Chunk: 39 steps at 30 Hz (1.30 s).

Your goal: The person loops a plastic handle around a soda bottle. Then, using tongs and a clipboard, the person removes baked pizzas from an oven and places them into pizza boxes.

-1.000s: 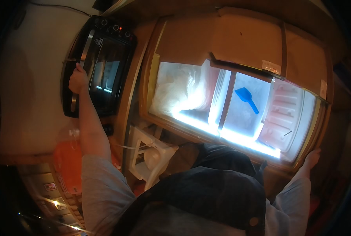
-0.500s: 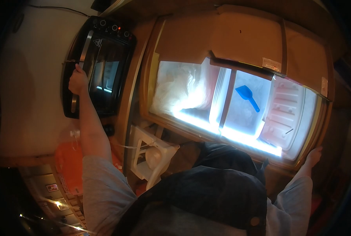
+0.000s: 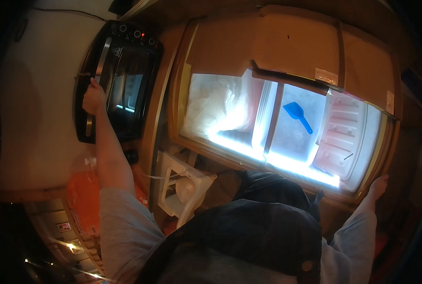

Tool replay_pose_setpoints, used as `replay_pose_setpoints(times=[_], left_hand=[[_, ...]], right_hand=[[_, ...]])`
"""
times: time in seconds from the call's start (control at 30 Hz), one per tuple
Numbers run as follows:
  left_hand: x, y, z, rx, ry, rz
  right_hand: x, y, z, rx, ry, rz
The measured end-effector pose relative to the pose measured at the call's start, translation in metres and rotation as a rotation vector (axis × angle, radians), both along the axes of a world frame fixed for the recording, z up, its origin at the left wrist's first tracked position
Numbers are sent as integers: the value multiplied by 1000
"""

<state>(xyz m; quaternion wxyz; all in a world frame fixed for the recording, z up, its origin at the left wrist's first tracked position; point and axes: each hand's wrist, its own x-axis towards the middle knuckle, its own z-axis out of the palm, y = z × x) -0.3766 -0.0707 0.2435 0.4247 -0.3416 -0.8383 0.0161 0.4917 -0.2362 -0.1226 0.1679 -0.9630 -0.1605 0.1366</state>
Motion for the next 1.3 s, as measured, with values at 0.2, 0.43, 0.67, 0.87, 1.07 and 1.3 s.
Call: replay_pose_setpoints(times=[0.2, 0.43, 0.67, 0.87, 1.07, 1.3], left_hand=[[0, 0, 0, -4, -10, 2], [-1, -1, 0, -2, 15, -1], [0, -1, -1, -1, 13, 0], [0, -1, 0, 4, 8, -7], [-1, -1, -1, 10, 23, -15], [0, -2, 1, 23, -3, -20]], right_hand=[[0, 0, 0, -9, 11, -11], [-1, 1, 2, -24, 12, -22], [1, 0, -1, -33, 0, -15], [0, 1, -1, -12, 8, -25], [-1, 2, 0, -34, -6, -40], [0, 0, 2, -33, -16, 38]])
